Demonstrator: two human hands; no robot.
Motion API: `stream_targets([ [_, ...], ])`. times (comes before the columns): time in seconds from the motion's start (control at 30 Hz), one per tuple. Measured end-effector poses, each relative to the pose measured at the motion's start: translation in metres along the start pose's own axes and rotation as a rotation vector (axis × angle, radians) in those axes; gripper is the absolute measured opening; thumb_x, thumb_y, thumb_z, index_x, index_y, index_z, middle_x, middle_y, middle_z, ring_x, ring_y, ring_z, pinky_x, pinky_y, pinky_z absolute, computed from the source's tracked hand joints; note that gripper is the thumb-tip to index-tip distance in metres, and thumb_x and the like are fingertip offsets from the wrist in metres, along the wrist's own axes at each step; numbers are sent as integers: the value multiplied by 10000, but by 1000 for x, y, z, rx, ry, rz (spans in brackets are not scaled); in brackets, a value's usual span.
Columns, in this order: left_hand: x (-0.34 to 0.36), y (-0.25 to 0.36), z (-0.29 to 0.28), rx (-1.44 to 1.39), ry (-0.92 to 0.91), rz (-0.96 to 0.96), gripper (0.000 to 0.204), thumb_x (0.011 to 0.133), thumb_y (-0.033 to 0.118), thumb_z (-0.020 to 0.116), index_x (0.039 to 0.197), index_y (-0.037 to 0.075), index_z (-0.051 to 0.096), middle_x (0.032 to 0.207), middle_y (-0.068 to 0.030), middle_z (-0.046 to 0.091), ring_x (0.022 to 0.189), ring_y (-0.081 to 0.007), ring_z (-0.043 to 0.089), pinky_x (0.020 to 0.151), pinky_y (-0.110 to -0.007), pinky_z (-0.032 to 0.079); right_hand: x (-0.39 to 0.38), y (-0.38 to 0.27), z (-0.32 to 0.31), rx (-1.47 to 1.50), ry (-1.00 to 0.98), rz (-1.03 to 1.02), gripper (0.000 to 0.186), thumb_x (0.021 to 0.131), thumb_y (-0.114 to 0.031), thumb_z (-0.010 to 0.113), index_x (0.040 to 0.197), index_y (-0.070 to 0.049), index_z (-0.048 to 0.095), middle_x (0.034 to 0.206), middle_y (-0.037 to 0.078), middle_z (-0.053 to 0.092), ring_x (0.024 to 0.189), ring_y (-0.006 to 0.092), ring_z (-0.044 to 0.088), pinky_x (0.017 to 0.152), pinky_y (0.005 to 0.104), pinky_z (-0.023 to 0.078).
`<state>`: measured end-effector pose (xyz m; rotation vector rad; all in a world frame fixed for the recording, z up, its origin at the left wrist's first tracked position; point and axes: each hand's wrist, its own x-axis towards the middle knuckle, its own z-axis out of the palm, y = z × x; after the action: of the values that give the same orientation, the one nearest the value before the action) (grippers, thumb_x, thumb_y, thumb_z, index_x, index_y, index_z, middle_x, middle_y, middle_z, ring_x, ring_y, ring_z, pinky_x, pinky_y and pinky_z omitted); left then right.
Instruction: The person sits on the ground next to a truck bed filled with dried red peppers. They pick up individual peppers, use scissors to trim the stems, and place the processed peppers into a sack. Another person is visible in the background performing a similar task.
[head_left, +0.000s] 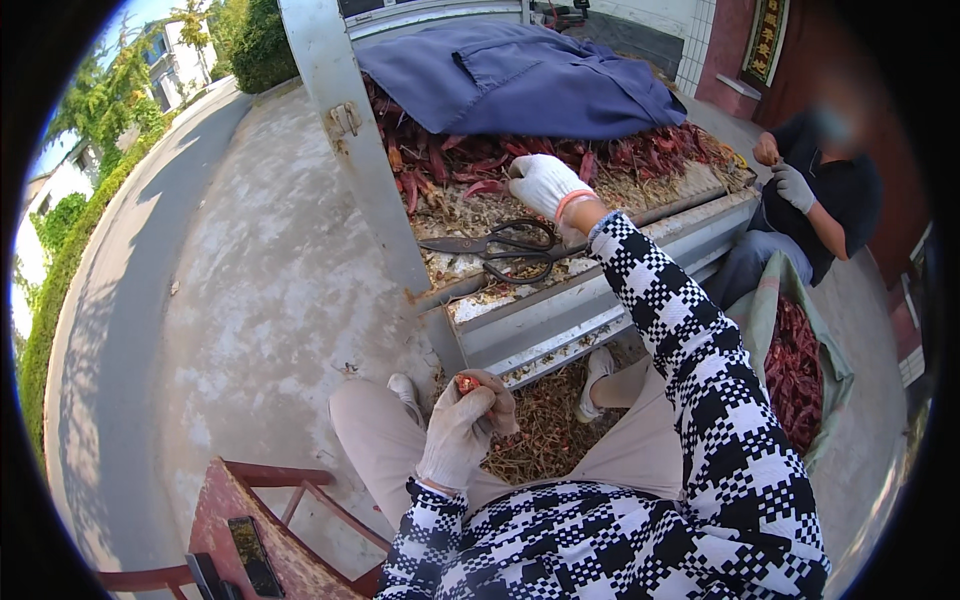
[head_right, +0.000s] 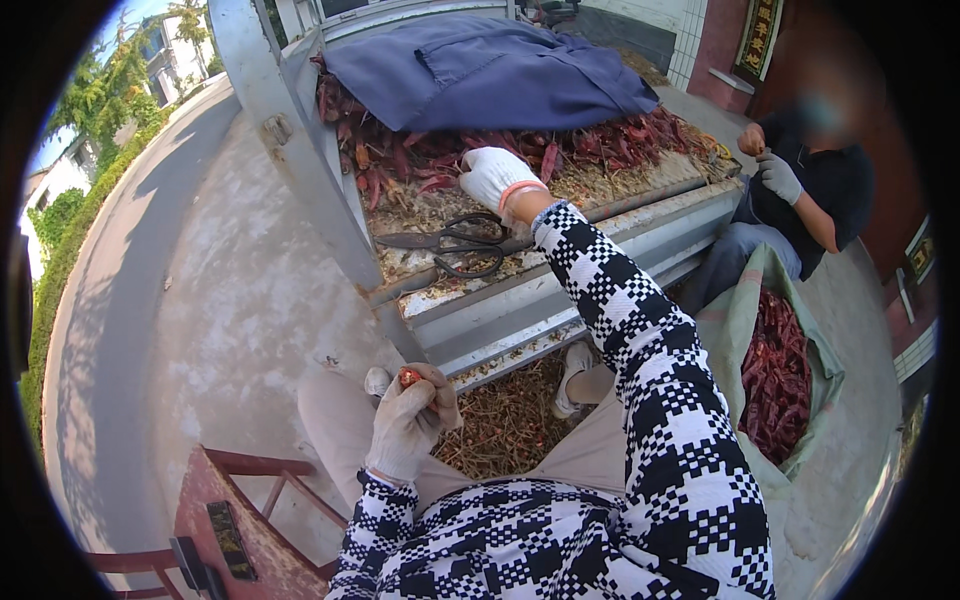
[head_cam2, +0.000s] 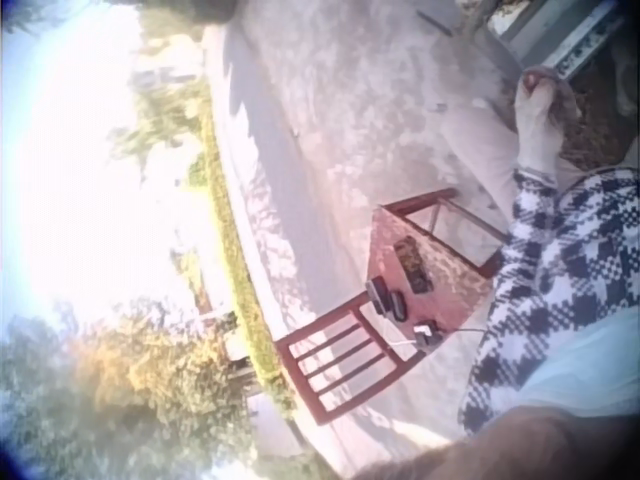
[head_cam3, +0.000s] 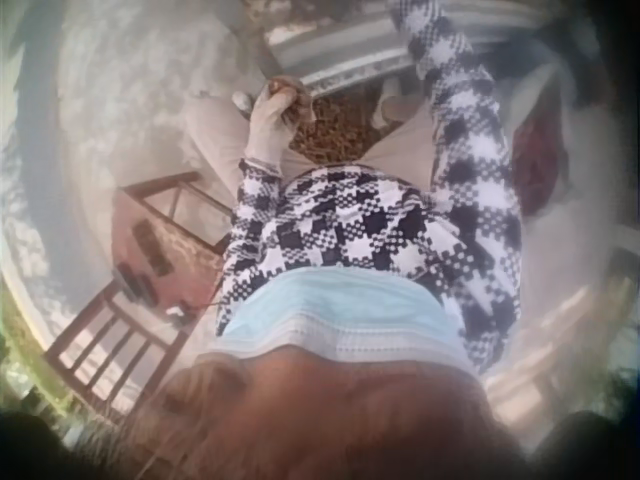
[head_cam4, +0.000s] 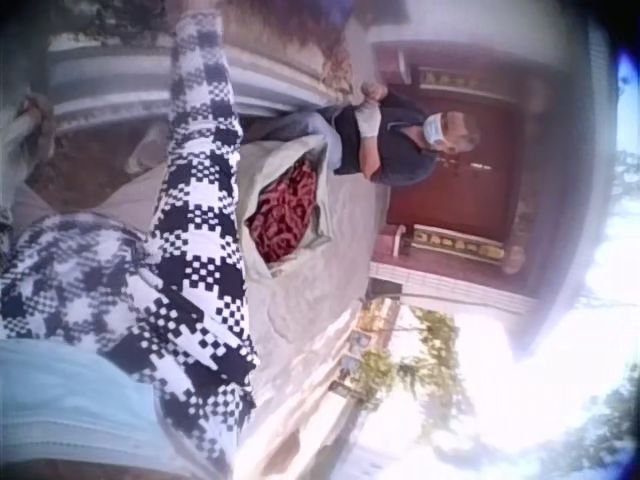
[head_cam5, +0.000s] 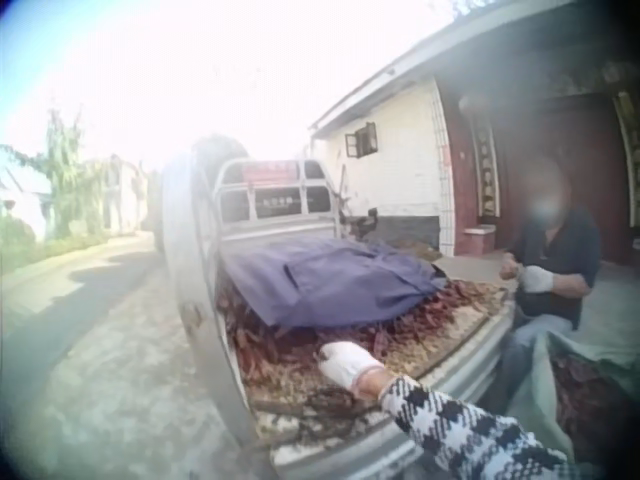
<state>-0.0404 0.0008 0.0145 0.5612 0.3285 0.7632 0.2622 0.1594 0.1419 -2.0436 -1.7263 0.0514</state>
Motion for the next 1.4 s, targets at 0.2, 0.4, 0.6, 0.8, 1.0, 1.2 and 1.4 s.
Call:
stream_targets([
  [0.2,8,1,1,-42,18,72,268,972,94,626,1207,-30,587,1019,-196,687,862,-290,712,752,-403,637,-108,-26,-71,53,-238,-206,315,883,-234,625,1082,-3,704,985,214,724,931,366,704,832,419,541],
  [0.4,7,3,32,85,-57,29,376,988,70,601,1327,-78,534,1229,-224,651,1088,-296,687,881,-423,627,-169,-34,-58,244,-502,-436,286,850,-187,605,1055,-18,711,944,182,728,902,354,702,818,417,550],
  [0.6,9,-6,29,176,-49,-71,335,997,59,582,1303,-72,544,1110,-156,689,982,-224,697,792,-363,616,-194,-44,-24,617,-500,-177,324,885,-236,619,1079,10,702,969,171,726,912,295,711,837,383,550],
  [0.8,10,-11,29,105,3,-104,211,1006,103,551,1173,-24,577,869,-100,624,757,-216,637,699,-391,599,-215,-32,-10,730,-401,-311,250,882,-158,690,1074,-2,721,1004,140,720,950,264,700,845,362,553],
  [1.0,7,-10,47,103,56,-110,137,979,101,569,1071,4,598,740,-71,564,635,-195,543,600,-359,483,-224,-35,-4,588,-211,-455,218,899,-160,679,1049,-8,723,957,154,712,889,296,703,791,377,565],
  [1.2,11,-25,33,56,42,-71,134,984,139,596,1010,7,599,630,-34,490,542,-155,430,549,-331,345,-238,-47,11,971,-309,42,210,929,-139,609,1011,30,703,851,102,705,758,170,668,681,308,543],
  [1.4,16,-36,25,64,6,-86,145,983,143,603,973,1,626,612,-17,464,531,-137,397,517,-320,293,-246,-48,35,1550,-347,569,165,964,-144,563,970,-10,660,758,6,608,609,79,509,549,226,428],
])
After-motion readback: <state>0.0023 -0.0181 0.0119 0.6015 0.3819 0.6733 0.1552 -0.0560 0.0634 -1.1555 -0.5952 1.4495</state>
